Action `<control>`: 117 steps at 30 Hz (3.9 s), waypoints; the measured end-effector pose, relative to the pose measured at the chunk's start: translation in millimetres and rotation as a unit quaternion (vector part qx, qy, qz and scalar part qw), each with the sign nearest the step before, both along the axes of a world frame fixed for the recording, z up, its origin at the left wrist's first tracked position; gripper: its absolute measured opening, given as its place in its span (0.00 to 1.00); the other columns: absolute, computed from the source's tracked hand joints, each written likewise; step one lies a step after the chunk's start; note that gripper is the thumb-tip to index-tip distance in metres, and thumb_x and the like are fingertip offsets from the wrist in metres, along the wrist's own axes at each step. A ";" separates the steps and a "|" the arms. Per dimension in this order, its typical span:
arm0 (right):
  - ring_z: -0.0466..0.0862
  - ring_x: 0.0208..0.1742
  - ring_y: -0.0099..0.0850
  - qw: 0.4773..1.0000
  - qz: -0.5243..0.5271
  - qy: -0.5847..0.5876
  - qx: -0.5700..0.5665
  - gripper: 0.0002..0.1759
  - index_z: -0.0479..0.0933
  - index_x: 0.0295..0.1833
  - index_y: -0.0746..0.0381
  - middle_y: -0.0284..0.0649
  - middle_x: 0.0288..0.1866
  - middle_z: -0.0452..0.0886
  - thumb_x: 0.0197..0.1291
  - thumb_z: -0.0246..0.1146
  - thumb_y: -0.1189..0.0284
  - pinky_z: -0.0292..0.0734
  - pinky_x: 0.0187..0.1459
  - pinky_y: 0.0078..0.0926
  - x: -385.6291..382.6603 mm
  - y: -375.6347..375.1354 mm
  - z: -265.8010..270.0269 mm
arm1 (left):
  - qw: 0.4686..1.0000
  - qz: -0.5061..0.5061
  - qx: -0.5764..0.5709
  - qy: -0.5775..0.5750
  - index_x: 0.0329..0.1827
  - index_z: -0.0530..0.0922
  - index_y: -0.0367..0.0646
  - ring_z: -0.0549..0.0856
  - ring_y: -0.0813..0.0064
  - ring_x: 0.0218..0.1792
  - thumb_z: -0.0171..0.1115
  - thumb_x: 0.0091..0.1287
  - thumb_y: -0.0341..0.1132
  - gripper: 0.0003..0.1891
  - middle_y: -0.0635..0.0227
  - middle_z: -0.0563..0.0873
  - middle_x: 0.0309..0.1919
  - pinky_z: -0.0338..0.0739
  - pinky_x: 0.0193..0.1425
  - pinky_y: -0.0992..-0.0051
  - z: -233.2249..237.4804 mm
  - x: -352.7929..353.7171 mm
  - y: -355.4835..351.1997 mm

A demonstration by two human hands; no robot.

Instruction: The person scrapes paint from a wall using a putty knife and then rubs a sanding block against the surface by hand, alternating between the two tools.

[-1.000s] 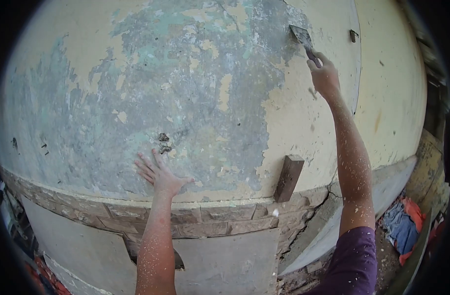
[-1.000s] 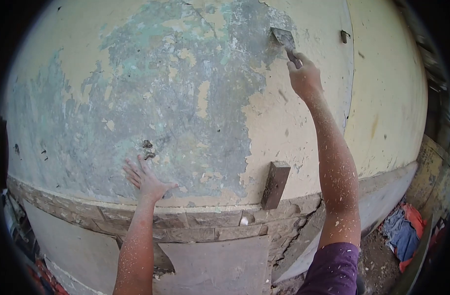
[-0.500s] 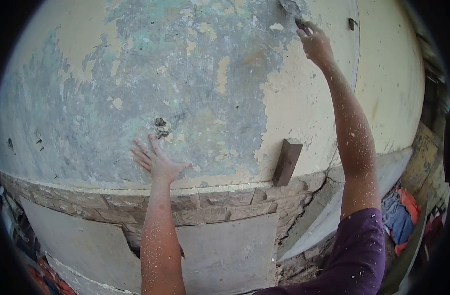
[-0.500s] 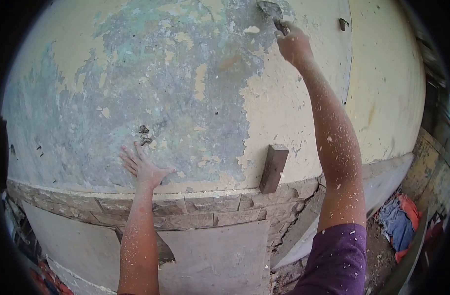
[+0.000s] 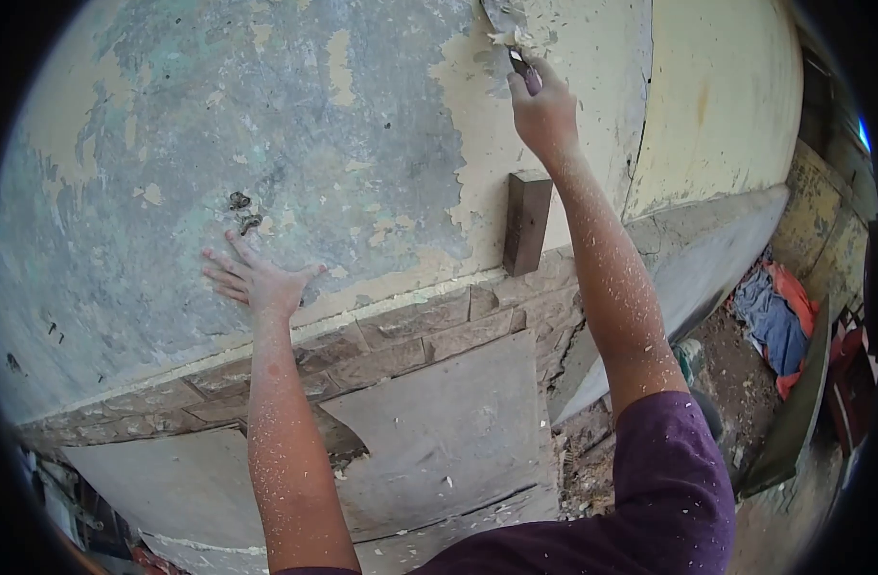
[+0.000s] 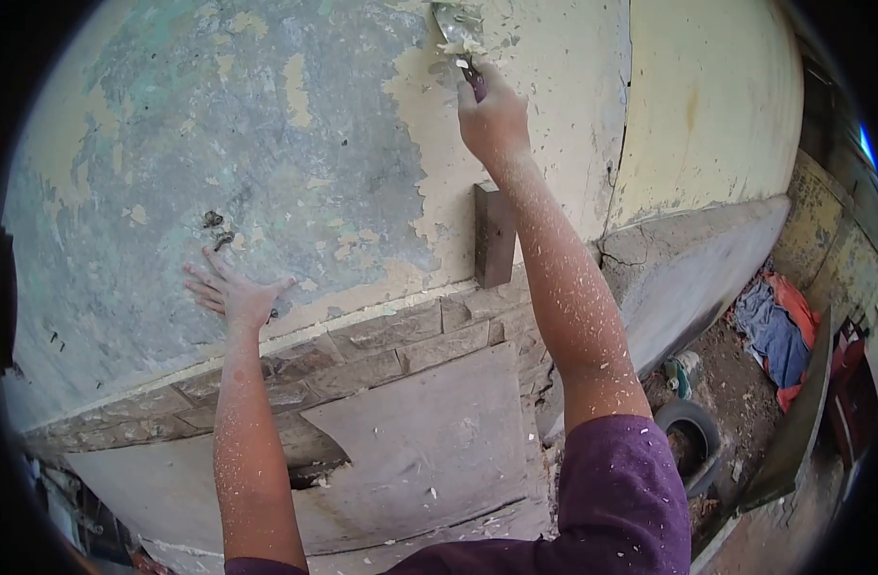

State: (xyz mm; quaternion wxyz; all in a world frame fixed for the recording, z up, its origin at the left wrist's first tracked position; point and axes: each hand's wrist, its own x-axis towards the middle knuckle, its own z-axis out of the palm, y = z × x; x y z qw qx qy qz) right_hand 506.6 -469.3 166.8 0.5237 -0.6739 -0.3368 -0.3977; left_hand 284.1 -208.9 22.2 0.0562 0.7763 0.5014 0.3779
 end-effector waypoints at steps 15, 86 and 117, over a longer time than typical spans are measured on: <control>0.84 0.40 0.50 0.997 -0.024 -0.069 0.034 0.20 0.74 0.58 0.62 0.53 0.37 0.84 0.62 0.59 0.66 0.78 0.41 0.39 -28.9 35.3 -26.4 | 1.000 -0.013 0.000 0.005 0.75 0.23 0.50 0.20 0.40 0.72 0.78 0.35 0.64 0.78 0.39 0.21 0.72 0.23 0.73 0.42 -1.6 1.3 3.0; 0.82 0.36 0.53 0.955 0.008 0.115 -0.273 0.21 0.70 0.58 0.60 0.51 0.37 0.82 0.63 0.61 0.64 0.77 0.36 0.44 -64.8 -49.8 -320.6 | 0.997 -0.028 0.075 0.002 0.74 0.21 0.44 0.22 0.30 0.69 0.74 0.38 0.68 0.78 0.30 0.21 0.68 0.23 0.69 0.35 -18.6 7.8 27.0; 0.86 0.43 0.35 0.632 -0.162 -0.283 -0.703 0.14 0.84 0.34 0.58 0.41 0.39 0.86 0.63 0.57 0.62 0.78 0.40 0.35 -115.2 73.9 -85.8 | 0.982 -0.064 0.175 -0.009 0.75 0.25 0.43 0.24 0.24 0.68 0.69 0.38 0.74 0.76 0.25 0.23 0.67 0.24 0.67 0.32 -35.0 5.7 39.0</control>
